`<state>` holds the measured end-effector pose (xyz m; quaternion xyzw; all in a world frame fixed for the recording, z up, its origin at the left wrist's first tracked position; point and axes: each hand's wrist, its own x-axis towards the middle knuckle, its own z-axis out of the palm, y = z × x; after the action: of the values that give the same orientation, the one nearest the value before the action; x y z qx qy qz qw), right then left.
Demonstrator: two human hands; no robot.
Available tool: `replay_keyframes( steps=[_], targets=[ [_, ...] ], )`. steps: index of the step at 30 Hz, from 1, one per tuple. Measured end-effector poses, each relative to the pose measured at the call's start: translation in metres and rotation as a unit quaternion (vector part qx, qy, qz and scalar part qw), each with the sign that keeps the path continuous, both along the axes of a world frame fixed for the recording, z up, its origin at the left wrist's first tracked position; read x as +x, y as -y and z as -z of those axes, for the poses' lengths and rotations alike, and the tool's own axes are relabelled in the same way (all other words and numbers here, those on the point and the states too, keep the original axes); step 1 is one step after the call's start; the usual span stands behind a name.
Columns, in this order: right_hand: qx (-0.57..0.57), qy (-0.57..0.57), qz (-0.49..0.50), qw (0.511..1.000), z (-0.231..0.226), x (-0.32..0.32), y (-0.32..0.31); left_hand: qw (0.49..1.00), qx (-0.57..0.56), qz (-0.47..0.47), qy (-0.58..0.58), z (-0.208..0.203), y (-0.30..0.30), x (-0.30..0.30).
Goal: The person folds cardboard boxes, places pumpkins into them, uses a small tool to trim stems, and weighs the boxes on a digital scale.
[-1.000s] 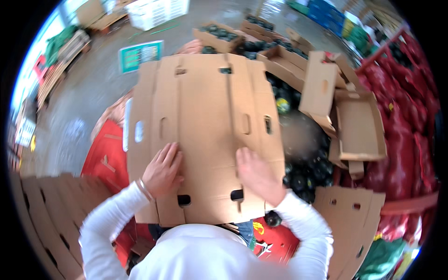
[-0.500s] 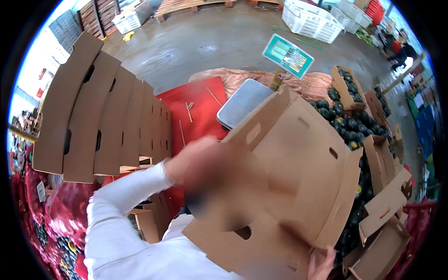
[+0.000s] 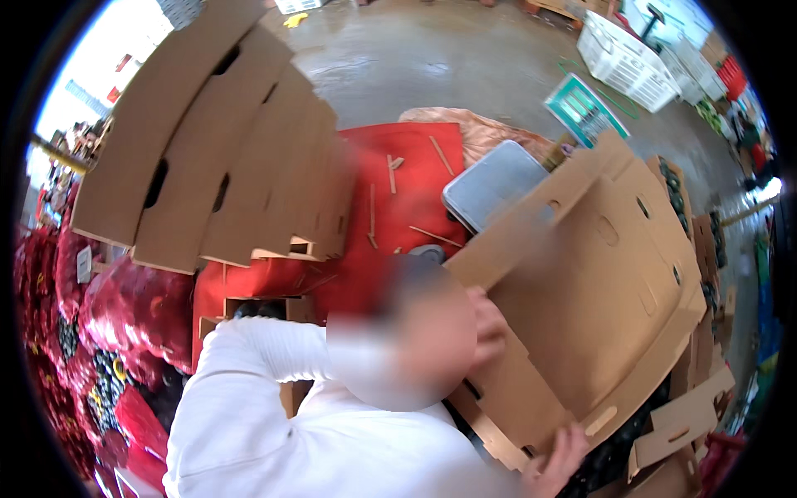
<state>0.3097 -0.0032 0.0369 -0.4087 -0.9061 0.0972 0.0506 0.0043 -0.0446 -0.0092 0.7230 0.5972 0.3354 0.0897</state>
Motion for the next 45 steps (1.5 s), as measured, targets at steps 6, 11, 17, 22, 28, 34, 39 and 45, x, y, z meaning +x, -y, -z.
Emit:
replay_keyframes(
  steps=[6,11,17,22,28,34,39,45],
  targets=[
    [-0.255,0.103,-0.173,0.946,0.007,-0.021,-0.018,0.932,-0.197,0.259,-0.157,0.035,-0.007,0.023],
    [-0.241,0.039,-0.123,0.962,0.004,0.008,-0.038,0.919,-0.109,0.373,0.069,-0.030,-0.052,-0.009],
    [-0.252,0.013,-0.112,0.961,0.005,-0.021,-0.007,0.882,-0.093,0.014,0.463,-0.003,-0.138,-0.080],
    [0.031,-0.255,0.032,0.966,0.002,-0.004,-0.054,0.808,-0.238,0.053,0.537,0.012,-0.133,-0.106],
    [-0.186,-0.562,0.272,0.759,0.048,0.009,-0.101,0.830,-0.227,0.128,0.493,0.026,-0.165,-0.079],
    [-0.308,-0.705,0.301,0.564,0.062,-0.002,-0.087,0.839,-0.052,0.112,0.530,0.083,-0.134,-0.071],
    [-0.390,-0.556,0.219,0.700,0.081,0.120,-0.134,0.848,-0.336,0.123,0.390,-0.024,-0.150,-0.091],
    [-0.036,0.089,-0.027,0.995,-0.004,-0.023,-0.108,0.892,-0.222,0.223,-0.323,-0.056,-0.147,-0.041]
  ],
)
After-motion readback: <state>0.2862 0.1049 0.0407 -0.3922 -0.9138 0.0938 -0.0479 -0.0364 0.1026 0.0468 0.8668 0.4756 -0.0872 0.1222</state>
